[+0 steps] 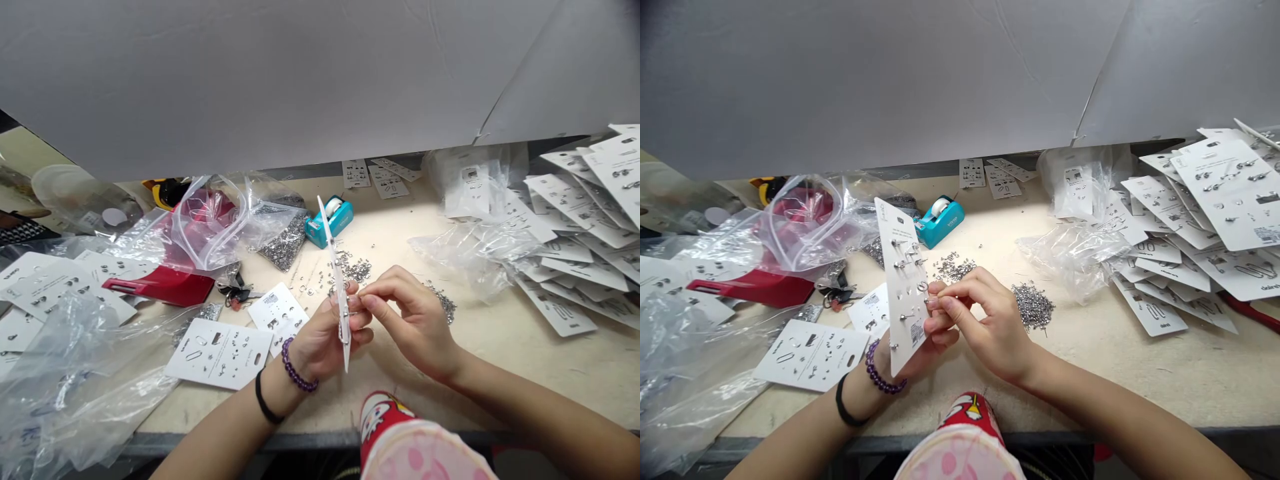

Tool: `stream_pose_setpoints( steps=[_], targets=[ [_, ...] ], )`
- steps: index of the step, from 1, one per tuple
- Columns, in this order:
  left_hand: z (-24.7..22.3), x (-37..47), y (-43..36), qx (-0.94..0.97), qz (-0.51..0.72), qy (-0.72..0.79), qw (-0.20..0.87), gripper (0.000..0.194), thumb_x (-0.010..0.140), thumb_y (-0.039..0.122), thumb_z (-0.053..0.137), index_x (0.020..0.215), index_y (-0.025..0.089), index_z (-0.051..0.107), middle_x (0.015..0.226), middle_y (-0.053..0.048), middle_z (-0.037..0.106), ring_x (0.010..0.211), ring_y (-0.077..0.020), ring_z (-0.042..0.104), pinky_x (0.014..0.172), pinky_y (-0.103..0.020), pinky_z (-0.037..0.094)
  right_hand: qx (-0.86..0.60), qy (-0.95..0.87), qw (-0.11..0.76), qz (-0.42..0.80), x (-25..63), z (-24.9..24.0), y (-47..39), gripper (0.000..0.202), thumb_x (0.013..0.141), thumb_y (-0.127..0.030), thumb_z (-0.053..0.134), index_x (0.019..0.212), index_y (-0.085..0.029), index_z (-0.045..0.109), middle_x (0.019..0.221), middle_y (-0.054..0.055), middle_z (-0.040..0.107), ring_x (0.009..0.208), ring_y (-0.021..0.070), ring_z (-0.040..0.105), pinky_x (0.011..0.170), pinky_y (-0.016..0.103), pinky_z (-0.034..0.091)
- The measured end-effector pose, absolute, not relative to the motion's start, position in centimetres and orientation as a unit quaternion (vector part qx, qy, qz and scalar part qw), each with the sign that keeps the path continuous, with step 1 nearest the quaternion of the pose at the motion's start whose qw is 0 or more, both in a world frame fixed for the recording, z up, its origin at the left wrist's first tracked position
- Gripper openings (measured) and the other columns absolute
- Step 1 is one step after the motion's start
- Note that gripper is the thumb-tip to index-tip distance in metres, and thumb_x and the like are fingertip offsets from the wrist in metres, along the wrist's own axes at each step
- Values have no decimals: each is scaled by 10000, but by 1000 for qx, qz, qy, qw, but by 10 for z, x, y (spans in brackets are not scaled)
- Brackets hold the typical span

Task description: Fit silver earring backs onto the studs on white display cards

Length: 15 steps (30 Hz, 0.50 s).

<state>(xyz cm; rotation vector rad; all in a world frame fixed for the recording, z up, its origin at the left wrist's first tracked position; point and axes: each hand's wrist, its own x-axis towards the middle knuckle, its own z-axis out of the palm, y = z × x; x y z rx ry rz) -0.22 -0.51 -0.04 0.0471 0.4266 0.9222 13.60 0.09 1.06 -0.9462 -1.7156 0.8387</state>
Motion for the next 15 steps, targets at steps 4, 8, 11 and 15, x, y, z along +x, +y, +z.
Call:
stream_pose_setpoints(
  steps=[4, 8, 11, 15],
  targets=[
    [-5, -2, -6, 31, 435, 197, 878, 236, 624, 93, 690, 815, 147, 562, 611, 53, 498, 474, -18, 468, 458, -131, 349, -380, -708, 493, 336, 133, 10, 0, 106, 813, -137, 547, 833, -197, 632, 761, 2, 592, 732, 105, 555, 661, 246, 457],
    [-8, -2, -7, 43, 430, 180, 884, 151, 672, 98, 658, 792, 149, 582, 592, 46, 509, 472, -20, 475, 459, -134, 350, -371, -705, 502, 336, 132, 10, -1, 97, 807, -128, 555, 823, -196, 623, 772, -2, 606, 727, 99, 556, 670, 248, 463],
    [-8, -2, -7, 46, 431, 177, 884, 125, 682, 135, 669, 777, 150, 591, 591, 45, 511, 471, -20, 471, 459, -138, 356, -372, -703, 501, 341, 132, 9, -1, 102, 810, -123, 551, 824, -196, 620, 774, -5, 606, 740, 92, 554, 678, 237, 462],
    [-6, -1, -7, 49, 435, 176, 882, 179, 646, 165, 713, 780, 151, 596, 601, 47, 511, 481, -21, 474, 466, -136, 370, -363, -707, 498, 347, 132, 9, 0, 106, 812, -125, 548, 828, -202, 619, 791, -4, 611, 745, 97, 555, 683, 247, 464]
  ],
)
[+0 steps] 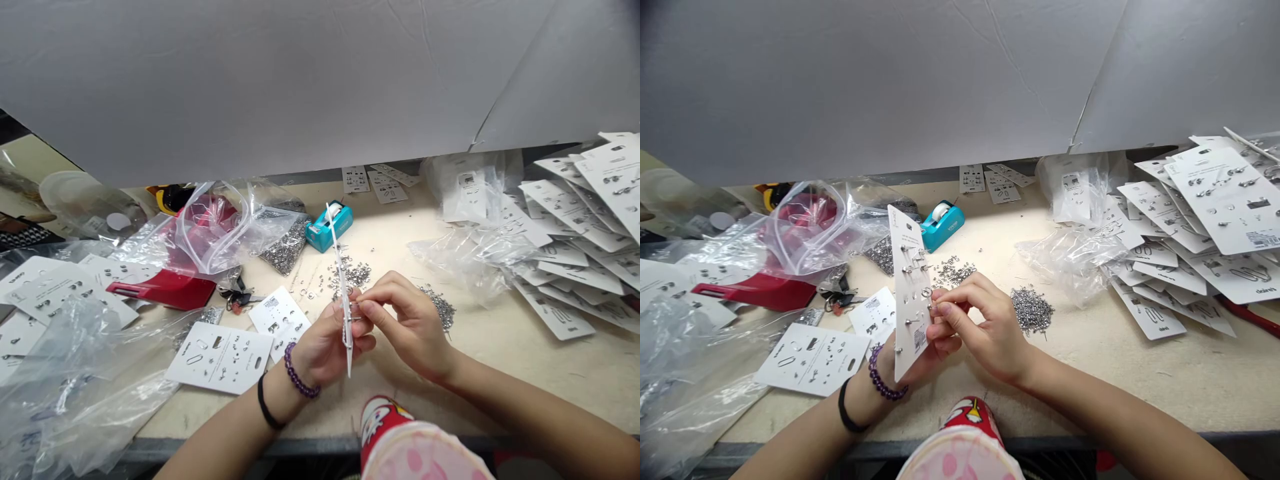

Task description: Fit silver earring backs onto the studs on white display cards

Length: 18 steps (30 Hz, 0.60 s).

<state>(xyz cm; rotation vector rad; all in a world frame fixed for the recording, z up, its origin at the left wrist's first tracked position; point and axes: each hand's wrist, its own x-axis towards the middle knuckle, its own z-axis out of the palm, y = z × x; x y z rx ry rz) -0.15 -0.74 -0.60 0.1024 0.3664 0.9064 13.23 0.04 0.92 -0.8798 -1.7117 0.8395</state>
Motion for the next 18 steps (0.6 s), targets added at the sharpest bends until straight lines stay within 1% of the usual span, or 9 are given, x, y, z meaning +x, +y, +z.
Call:
stream_pose_setpoints(
  steps=[6, 13, 16, 18],
  targets=[
    [-7, -2, -8, 43, 438, 155, 884, 176, 678, 170, 691, 814, 143, 583, 629, 43, 507, 507, -26, 491, 480, -138, 380, -369, -702, 498, 351, 132, 9, 1, 103, 813, -135, 550, 810, -211, 619, 741, -11, 587, 717, 98, 545, 650, 244, 462],
    [-7, -3, -9, 32, 432, 172, 884, 242, 653, 159, 708, 837, 150, 552, 630, 48, 502, 506, -26, 483, 482, -135, 364, -363, -714, 496, 336, 133, 8, 1, 85, 810, -152, 554, 814, -205, 620, 739, -5, 588, 697, 105, 548, 634, 256, 466],
    [-6, -1, -10, 38, 440, 184, 878, 231, 660, 141, 698, 833, 152, 545, 615, 46, 509, 503, -27, 485, 483, -134, 364, -362, -722, 499, 314, 133, 8, 1, 100, 798, -129, 562, 828, -203, 621, 746, 1, 584, 690, 108, 548, 624, 259, 470],
    [-6, 0, -10, 45, 447, 200, 871, 256, 637, 136, 714, 825, 153, 541, 595, 48, 503, 496, -26, 478, 477, -130, 360, -362, -728, 503, 294, 133, 7, 1, 113, 786, -110, 569, 836, -196, 623, 757, 8, 585, 679, 105, 547, 608, 254, 470]
  ],
)
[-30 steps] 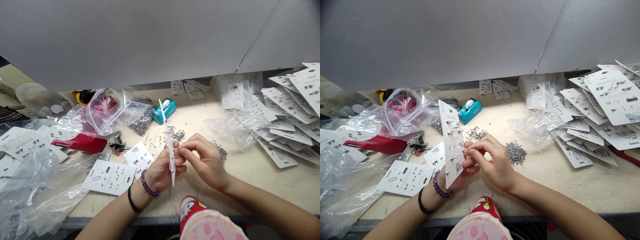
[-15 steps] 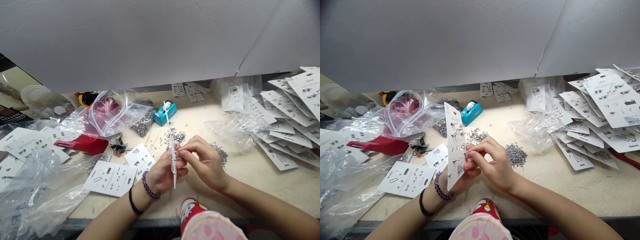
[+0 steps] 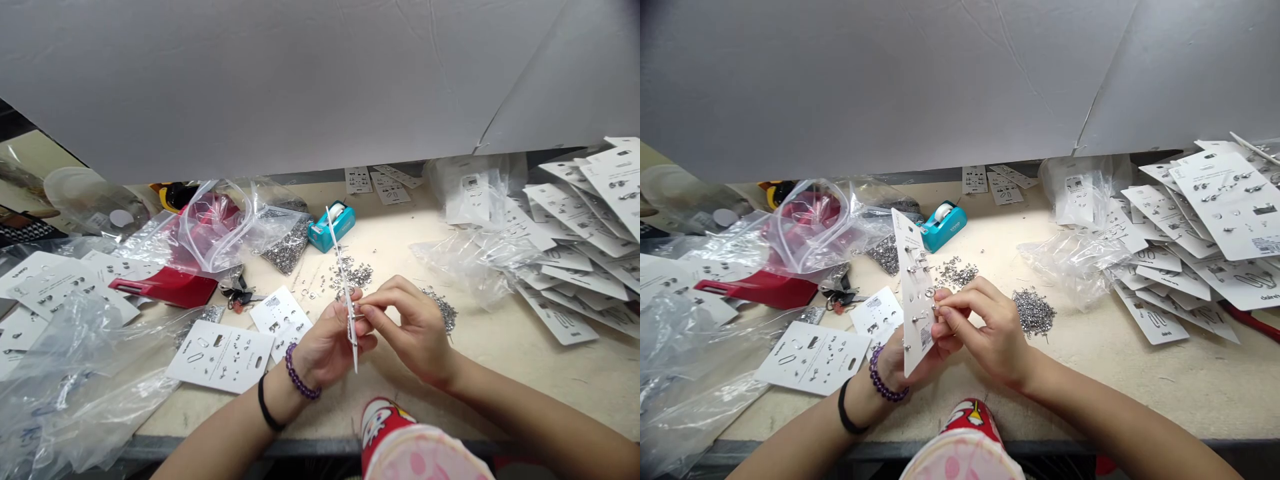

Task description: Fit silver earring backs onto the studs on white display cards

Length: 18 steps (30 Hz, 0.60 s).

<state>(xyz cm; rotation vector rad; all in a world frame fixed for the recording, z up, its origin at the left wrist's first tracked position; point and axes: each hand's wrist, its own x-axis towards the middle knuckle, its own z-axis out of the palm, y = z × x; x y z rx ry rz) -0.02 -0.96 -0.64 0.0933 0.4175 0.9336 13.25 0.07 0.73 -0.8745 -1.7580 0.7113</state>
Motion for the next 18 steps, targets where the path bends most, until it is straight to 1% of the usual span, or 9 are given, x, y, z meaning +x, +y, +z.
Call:
stream_pose_setpoints(
  steps=[4, 8, 12, 14, 16, 18],
  targets=[
    [-8, 1, -9, 54, 443, 238, 863, 351, 563, 128, 763, 820, 159, 527, 565, 59, 476, 477, -23, 458, 467, -126, 353, -360, -735, 504, 275, 132, 6, 0, 117, 775, -92, 571, 826, -184, 622, 742, 11, 586, 649, 104, 543, 575, 245, 465],
    [-10, 0, -9, 80, 435, 264, 857, 388, 560, 168, 772, 842, 185, 507, 558, 70, 464, 463, -32, 453, 441, -130, 367, -354, -739, 502, 277, 131, 5, 0, 105, 772, -76, 568, 807, -162, 618, 709, 14, 578, 628, 99, 539, 560, 234, 453],
    [-12, -1, -10, 132, 439, 253, 852, 354, 597, 125, 733, 833, 213, 484, 594, 70, 454, 465, -42, 439, 364, -110, 335, -354, -747, 482, 290, 132, 6, 1, 94, 782, -86, 556, 751, -149, 619, 685, 25, 582, 628, 105, 540, 556, 236, 448],
    [-14, -1, -10, 142, 436, 247, 854, 336, 607, 112, 721, 818, 212, 479, 627, 64, 457, 487, -45, 449, 360, -104, 339, -352, -752, 472, 298, 133, 8, 2, 97, 786, -94, 551, 744, -149, 619, 675, 22, 581, 619, 103, 537, 555, 235, 445],
    [-14, -1, -9, 151, 422, 244, 860, 303, 630, 142, 713, 825, 205, 490, 667, 51, 474, 500, -43, 456, 375, -109, 355, -350, -755, 466, 300, 135, 12, 4, 93, 781, -99, 554, 743, -153, 619, 658, 14, 577, 609, 100, 529, 559, 236, 443],
    [-13, -1, -7, 171, 423, 256, 852, 275, 668, 209, 695, 876, 196, 516, 733, 24, 508, 547, -53, 486, 422, -132, 393, -350, -753, 466, 303, 140, 17, 7, 85, 774, -109, 557, 738, -159, 615, 659, 10, 575, 603, 99, 520, 564, 242, 441]
  ],
)
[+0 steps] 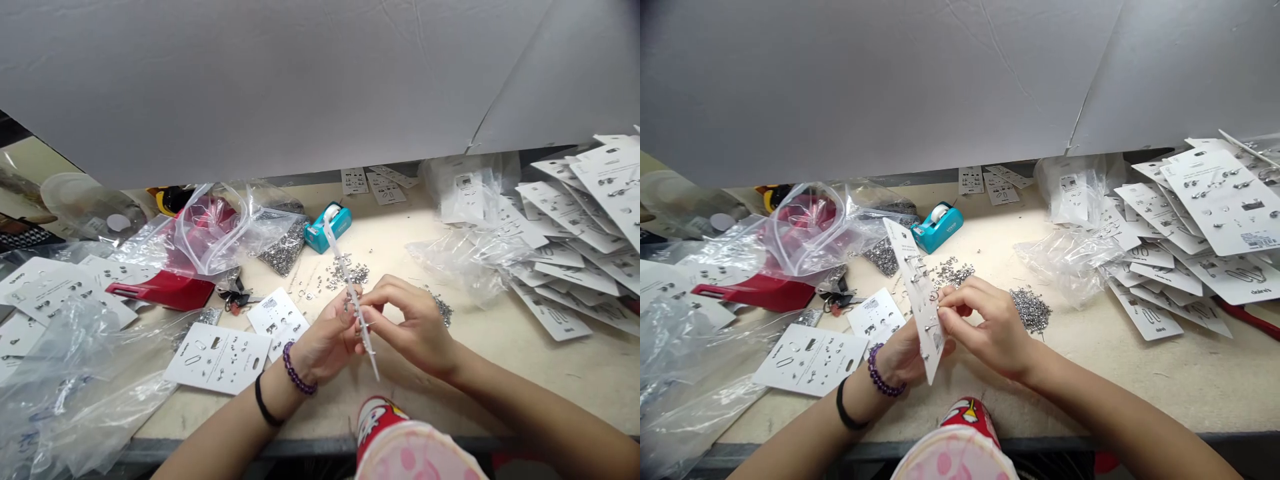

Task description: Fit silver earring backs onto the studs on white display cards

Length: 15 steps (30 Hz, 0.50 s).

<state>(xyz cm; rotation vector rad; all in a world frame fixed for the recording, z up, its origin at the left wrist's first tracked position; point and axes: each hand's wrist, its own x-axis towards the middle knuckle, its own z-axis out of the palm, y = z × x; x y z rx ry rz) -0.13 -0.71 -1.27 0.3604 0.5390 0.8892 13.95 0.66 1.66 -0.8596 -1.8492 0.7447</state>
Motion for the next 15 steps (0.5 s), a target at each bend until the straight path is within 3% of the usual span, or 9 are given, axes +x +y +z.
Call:
stream_pose_setpoints(
  steps=[5, 9, 12, 15],
  targets=[
    [2, -7, 3, 213, 578, 370, 696, 326, 720, 212, 646, 1023, 246, 532, 1053, -2, 513, 797, -81, 534, 665, -191, 454, -374, -711, 497, 328, 154, 25, 9, 62, 775, -141, 563, 736, -177, 595, 655, -1, 545, 603, 103, 507, 548, 243, 431],
    [10, -11, 6, 298, 627, 412, 590, 383, 742, 221, 625, 1112, 272, 539, 1242, -20, 478, 1058, -133, 485, 892, -240, 382, -384, -707, 487, 340, 160, 26, 7, 65, 789, -158, 553, 751, -183, 600, 679, 12, 572, 624, 115, 530, 558, 256, 438],
    [6, -11, 3, 363, 543, 397, 645, 421, 766, 302, 595, 1173, 209, 540, 1207, -88, 538, 1143, -186, 449, 945, -280, 334, -382, -714, 476, 343, 160, 25, 4, 65, 791, -155, 556, 767, -183, 609, 676, 13, 581, 623, 117, 535, 559, 257, 442],
    [1, -8, 1, 373, 447, 369, 725, 428, 784, 403, 544, 1133, 157, 572, 1051, -118, 615, 1025, -218, 527, 913, -344, 359, -376, -716, 480, 339, 159, 24, 2, 64, 790, -145, 561, 785, -185, 612, 687, 14, 588, 628, 118, 540, 565, 258, 445]
  ],
)
